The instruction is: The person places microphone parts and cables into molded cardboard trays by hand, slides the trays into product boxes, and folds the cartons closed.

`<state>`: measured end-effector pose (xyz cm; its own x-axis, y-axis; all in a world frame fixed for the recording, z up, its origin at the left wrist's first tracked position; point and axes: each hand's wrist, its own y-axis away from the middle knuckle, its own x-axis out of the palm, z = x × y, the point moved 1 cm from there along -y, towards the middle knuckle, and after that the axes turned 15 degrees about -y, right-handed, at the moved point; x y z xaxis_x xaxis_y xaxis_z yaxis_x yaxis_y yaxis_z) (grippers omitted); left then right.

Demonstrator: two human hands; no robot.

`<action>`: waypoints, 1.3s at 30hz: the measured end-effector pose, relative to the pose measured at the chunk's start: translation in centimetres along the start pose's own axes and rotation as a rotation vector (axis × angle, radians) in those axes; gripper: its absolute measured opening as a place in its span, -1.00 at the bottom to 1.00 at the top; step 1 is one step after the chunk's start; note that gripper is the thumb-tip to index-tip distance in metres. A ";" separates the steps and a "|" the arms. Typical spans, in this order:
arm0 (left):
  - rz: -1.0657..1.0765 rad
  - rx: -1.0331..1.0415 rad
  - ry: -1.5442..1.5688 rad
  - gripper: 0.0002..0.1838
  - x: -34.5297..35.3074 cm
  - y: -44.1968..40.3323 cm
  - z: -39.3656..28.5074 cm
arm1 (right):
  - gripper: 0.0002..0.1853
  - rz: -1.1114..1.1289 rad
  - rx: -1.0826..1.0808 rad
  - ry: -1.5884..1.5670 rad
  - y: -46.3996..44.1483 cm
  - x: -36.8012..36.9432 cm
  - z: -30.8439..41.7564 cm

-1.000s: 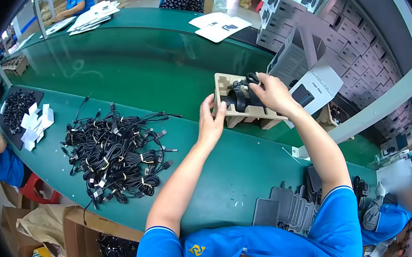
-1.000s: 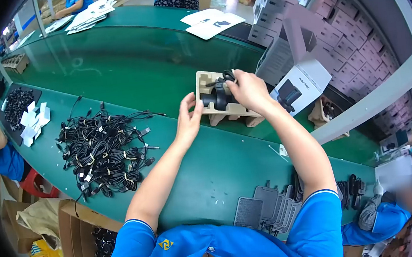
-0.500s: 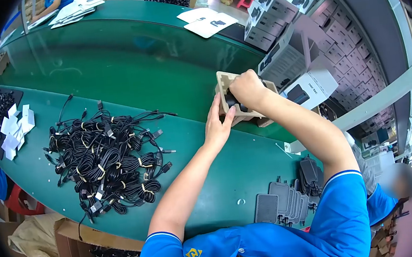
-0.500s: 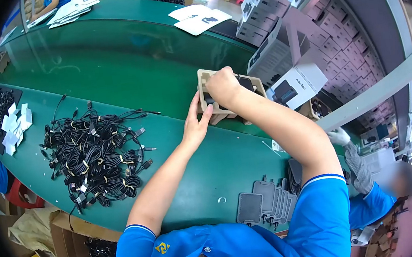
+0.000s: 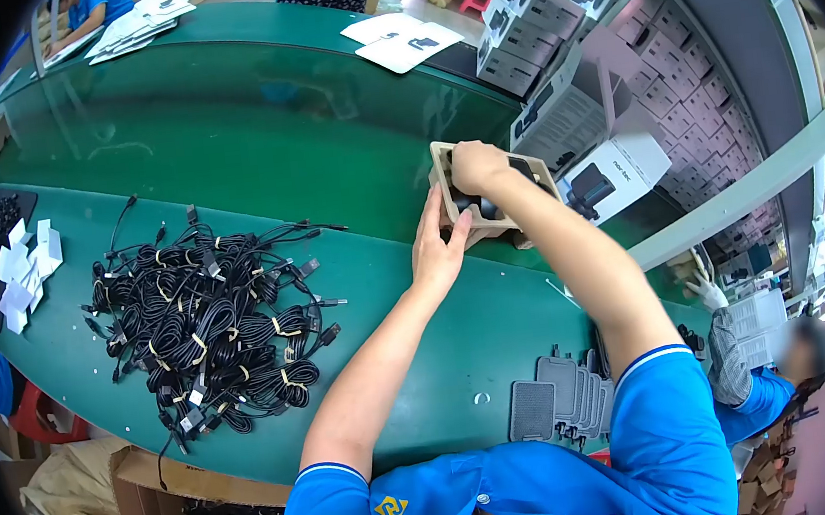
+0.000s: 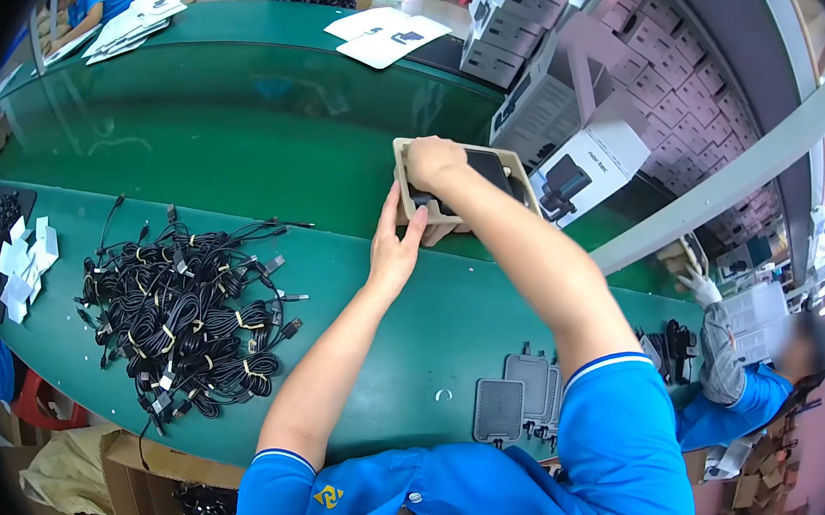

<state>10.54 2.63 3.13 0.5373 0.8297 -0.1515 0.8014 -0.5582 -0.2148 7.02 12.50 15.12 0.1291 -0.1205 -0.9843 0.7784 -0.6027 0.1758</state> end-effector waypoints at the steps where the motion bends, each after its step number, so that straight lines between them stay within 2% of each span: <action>1: 0.010 -0.012 0.026 -0.28 0.1 0.0 -0.1 | -0.69 -0.018 0.061 -0.144 -0.2 0.7 -0.2; 2: 0.020 -0.024 0.051 -0.28 0.2 0.1 -0.2 | -0.50 -0.144 -0.048 -0.307 0.0 1.7 -0.5; 3: 0.028 -0.037 0.078 -0.27 0.2 0.2 -0.3 | -0.42 -0.024 0.117 -0.531 -0.3 2.4 -0.9; 5: 0.013 -0.014 0.052 -0.27 0.5 0.3 -0.2 | -0.39 -0.093 0.101 -0.730 0.9 3.8 -0.8; 7: 0.011 0.005 0.021 -0.27 0.3 0.5 -0.4 | -0.42 -0.008 0.053 -1.030 2.0 3.4 -1.9; 8: 0.010 0.013 0.010 -0.27 0.3 0.6 -0.4 | -0.47 0.105 0.048 -1.045 2.2 2.7 -2.3; 11: 0.003 0.034 -0.023 -0.27 0.6 0.8 -0.5 | -0.60 0.045 -0.011 -0.666 2.3 1.8 -3.4; 13: 0.005 0.040 -0.061 -0.26 0.5 0.7 -0.5 | -0.64 -0.306 -0.161 -0.094 2.6 2.2 -3.0; 14: 0.027 0.028 -0.050 -0.26 0.5 0.9 -0.6 | -0.68 -0.205 -0.031 -0.342 1.5 2.5 -3.3; 17: 0.063 0.005 -0.046 -0.26 0.4 1.1 -0.8 | -0.60 -0.242 0.023 -0.420 1.3 2.2 -4.1; 18: 0.060 0.010 -0.063 -0.26 0.4 1.1 -0.9 | -0.60 0.059 0.199 -0.661 0.9 1.3 -4.7; 21: 0.115 -0.037 -0.065 -0.28 0.3 1.0 -0.9 | -0.50 -0.315 0.045 -0.394 -0.5 4.3 -4.9; 22: 0.155 -0.059 -0.060 -0.29 0.4 1.1 -0.9 | -0.60 -0.379 0.033 -0.430 0.5 4.3 -3.7; 23: 0.058 0.041 -0.100 -0.31 0.5 1.2 -1.1 | -0.65 -0.371 0.036 -0.361 1.2 4.0 -2.6; 25: 0.069 0.068 -0.142 -0.32 0.6 0.9 -0.7 | -0.69 -0.412 0.008 -0.383 1.8 4.1 -2.6; 26: 0.069 0.093 -0.109 -0.33 0.4 1.3 -1.6 | -0.68 -0.501 -0.041 -0.400 2.1 4.3 -3.1; 27: -0.110 0.349 -0.292 -0.34 0.9 1.2 -1.4 | -0.67 -0.591 -0.094 -0.413 2.3 4.6 -3.8; 29: -0.121 0.498 -0.498 -0.32 0.6 1.7 -3.0 | -0.76 -0.511 -0.129 -0.404 1.9 5.3 -5.2; 31: -0.151 0.580 -0.573 -0.36 1.0 1.3 -2.9 | -0.72 -0.394 -0.168 -0.590 1.0 5.2 -7.0; 33: -0.149 0.685 -0.706 -0.42 0.9 0.8 -3.0 | -0.76 -0.130 -0.043 -1.218 2.6 2.1 -8.2; 34: -0.125 0.749 -0.800 -0.47 0.7 0.6 -3.0 | -0.77 -0.339 -0.209 -0.945 1.3 2.1 -9.8; 35: -0.100 0.808 -0.896 -0.51 0.8 0.4 -3.1 | -0.75 -0.666 -0.384 -0.663 1.0 0.7 -10.9; 36: -0.105 0.831 -0.946 -0.62 0.8 0.3 -3.4 | -0.73 -0.737 -0.361 -0.601 0.6 -0.5 -12.3; 37: -0.089 0.842 -0.962 -0.62 0.8 0.2 -3.9 | -0.72 -0.804 -0.330 -0.541 0.6 -1.8 -13.5; 39: -0.051 0.866 -0.994 -0.62 0.8 -0.2 -4.9 | -0.68 -0.751 -0.186 -0.419 -1.4 -2.4 -16.5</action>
<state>12.10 3.43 7.78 -0.2068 0.6992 -0.6844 0.1894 -0.6576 -0.7291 15.78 26.60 16.93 -0.6647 -0.0457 -0.7457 0.6593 -0.5054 -0.5567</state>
